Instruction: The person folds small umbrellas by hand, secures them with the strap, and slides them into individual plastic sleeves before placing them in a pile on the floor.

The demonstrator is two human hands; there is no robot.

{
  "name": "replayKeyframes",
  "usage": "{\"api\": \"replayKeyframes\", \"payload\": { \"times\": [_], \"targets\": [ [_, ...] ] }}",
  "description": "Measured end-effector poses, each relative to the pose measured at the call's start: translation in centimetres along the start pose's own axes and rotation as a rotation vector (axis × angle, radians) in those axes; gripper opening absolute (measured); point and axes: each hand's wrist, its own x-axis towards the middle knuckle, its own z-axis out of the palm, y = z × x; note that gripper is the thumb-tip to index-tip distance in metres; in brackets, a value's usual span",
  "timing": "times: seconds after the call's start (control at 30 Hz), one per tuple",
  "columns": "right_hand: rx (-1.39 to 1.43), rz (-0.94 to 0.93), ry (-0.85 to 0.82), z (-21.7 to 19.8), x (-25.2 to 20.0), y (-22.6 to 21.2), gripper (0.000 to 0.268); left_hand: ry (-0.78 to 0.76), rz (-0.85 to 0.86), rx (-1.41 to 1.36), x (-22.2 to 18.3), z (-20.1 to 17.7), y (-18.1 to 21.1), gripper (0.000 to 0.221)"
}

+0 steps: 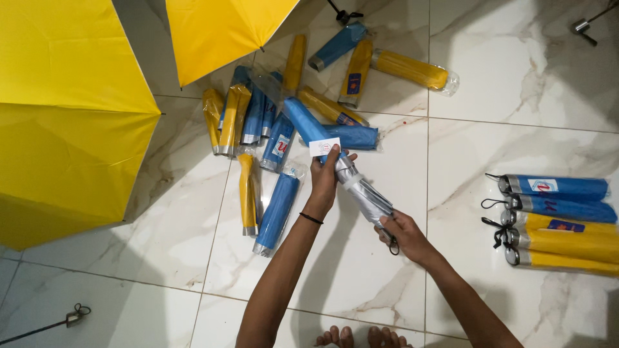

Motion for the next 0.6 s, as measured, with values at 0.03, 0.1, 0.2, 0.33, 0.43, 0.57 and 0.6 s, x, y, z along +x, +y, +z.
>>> {"api": "replayKeyframes", "payload": {
  "times": [0.03, 0.1, 0.2, 0.33, 0.43, 0.57, 0.6],
  "targets": [
    [0.0, 0.001, 0.0, -1.0, 0.2, 0.8, 0.017, 0.001, 0.0, -0.001, -0.8, 0.6, 1.0, 0.066],
    [-0.474, -0.076, 0.175, -3.0, 0.5, 2.3, 0.021, 0.135, -0.019, 0.173, -2.4, 1.9, 3.1, 0.073],
    [-0.89, -0.057, 0.26, 0.2, -1.2, -2.7, 0.033, 0.235, -0.075, 0.301, -3.6, 3.9, 4.7, 0.089],
    [-1.036, -0.065, 0.302, 2.4, -1.8, -5.3, 0.041, 0.258, -0.07, 0.312, -2.0, 1.3, 3.8, 0.098],
    [-1.206, -0.122, 0.305, 2.6, -1.6, -5.7, 0.043, 0.187, -0.132, 0.277, -1.4, 0.9, 3.6, 0.1],
    [-0.674, -0.11, 0.32, 0.0, -0.6, -4.0, 0.032, 0.128, -0.076, 0.252, 1.0, -1.5, 1.4, 0.084],
    [-0.445, -0.072, 0.299, -1.1, -0.2, -3.0, 0.027, 0.11, -0.05, 0.205, 1.3, -1.8, 1.1, 0.083]
  ]
}}
